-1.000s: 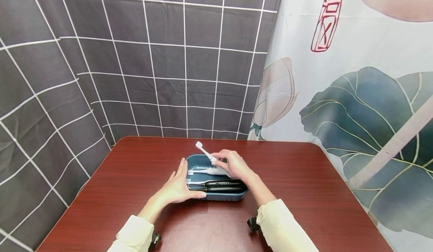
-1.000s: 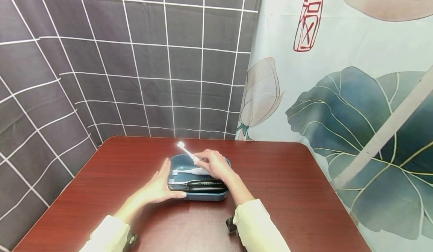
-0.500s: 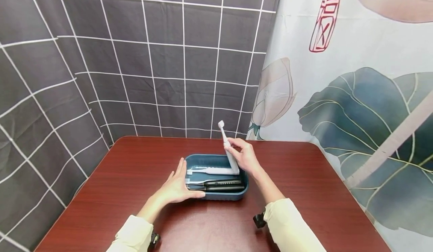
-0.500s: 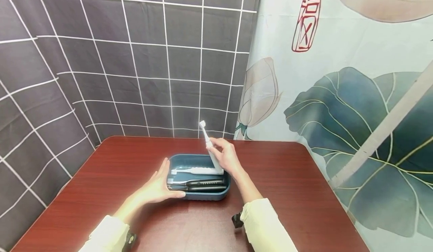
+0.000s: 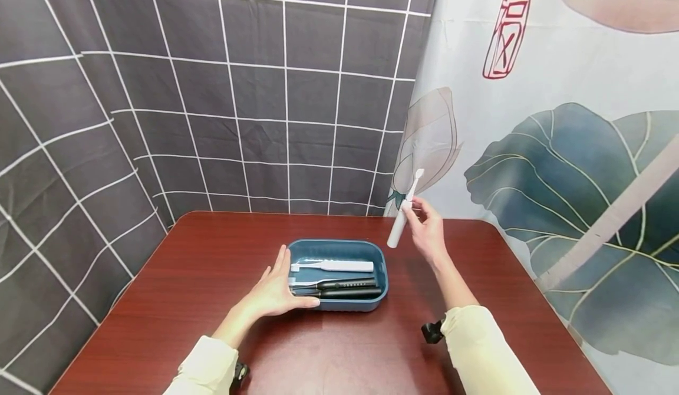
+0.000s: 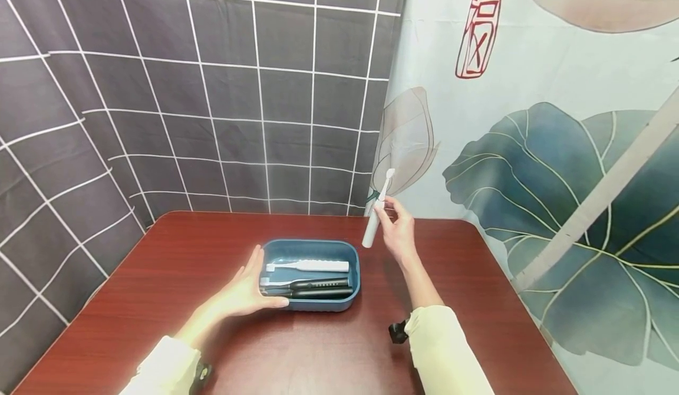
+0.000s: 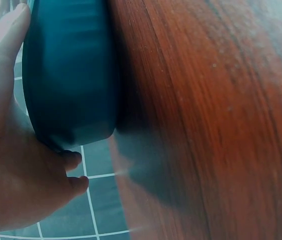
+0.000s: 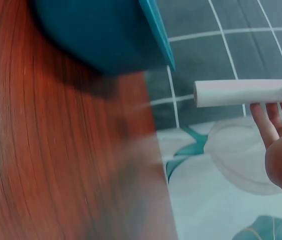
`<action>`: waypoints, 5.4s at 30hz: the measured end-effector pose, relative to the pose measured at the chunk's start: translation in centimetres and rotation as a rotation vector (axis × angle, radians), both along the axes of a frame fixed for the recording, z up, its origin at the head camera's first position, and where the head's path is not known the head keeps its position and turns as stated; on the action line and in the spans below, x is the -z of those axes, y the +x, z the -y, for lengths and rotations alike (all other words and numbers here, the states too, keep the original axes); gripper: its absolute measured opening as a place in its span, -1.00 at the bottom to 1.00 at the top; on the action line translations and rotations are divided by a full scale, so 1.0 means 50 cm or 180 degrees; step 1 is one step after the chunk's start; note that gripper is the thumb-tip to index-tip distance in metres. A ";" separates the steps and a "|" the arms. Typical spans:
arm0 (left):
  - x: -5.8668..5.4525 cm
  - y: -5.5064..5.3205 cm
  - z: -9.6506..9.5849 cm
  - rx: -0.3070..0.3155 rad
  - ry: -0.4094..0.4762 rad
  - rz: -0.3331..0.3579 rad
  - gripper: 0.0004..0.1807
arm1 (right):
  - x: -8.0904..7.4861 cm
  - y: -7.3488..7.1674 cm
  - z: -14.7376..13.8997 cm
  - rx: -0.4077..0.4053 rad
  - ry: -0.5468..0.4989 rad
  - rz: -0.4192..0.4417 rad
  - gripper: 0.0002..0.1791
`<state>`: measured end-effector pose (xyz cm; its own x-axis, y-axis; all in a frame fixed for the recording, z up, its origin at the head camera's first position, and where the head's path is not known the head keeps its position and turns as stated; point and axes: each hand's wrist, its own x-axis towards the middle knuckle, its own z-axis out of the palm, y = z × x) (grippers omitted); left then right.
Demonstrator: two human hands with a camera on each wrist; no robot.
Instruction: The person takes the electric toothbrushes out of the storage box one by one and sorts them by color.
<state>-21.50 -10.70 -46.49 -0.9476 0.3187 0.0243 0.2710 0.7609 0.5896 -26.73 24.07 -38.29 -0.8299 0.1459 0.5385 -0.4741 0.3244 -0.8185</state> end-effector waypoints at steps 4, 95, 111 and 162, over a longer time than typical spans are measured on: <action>-0.001 0.000 0.001 -0.0001 0.0003 0.0015 0.60 | 0.005 0.003 -0.028 0.0105 0.0010 -0.0054 -0.71; -0.006 -0.001 -0.001 -0.0034 -0.0032 0.0109 0.59 | 0.131 -0.006 0.145 -0.0724 0.2576 0.0431 -0.46; -0.006 0.001 0.002 -0.0058 -0.0041 0.0104 0.57 | 0.144 -0.024 0.196 -0.0925 0.3699 0.0415 -0.53; -0.006 0.003 -0.002 -0.0058 -0.0027 0.0115 0.57 | 0.107 -0.037 0.172 -0.0754 0.2412 0.0235 -0.61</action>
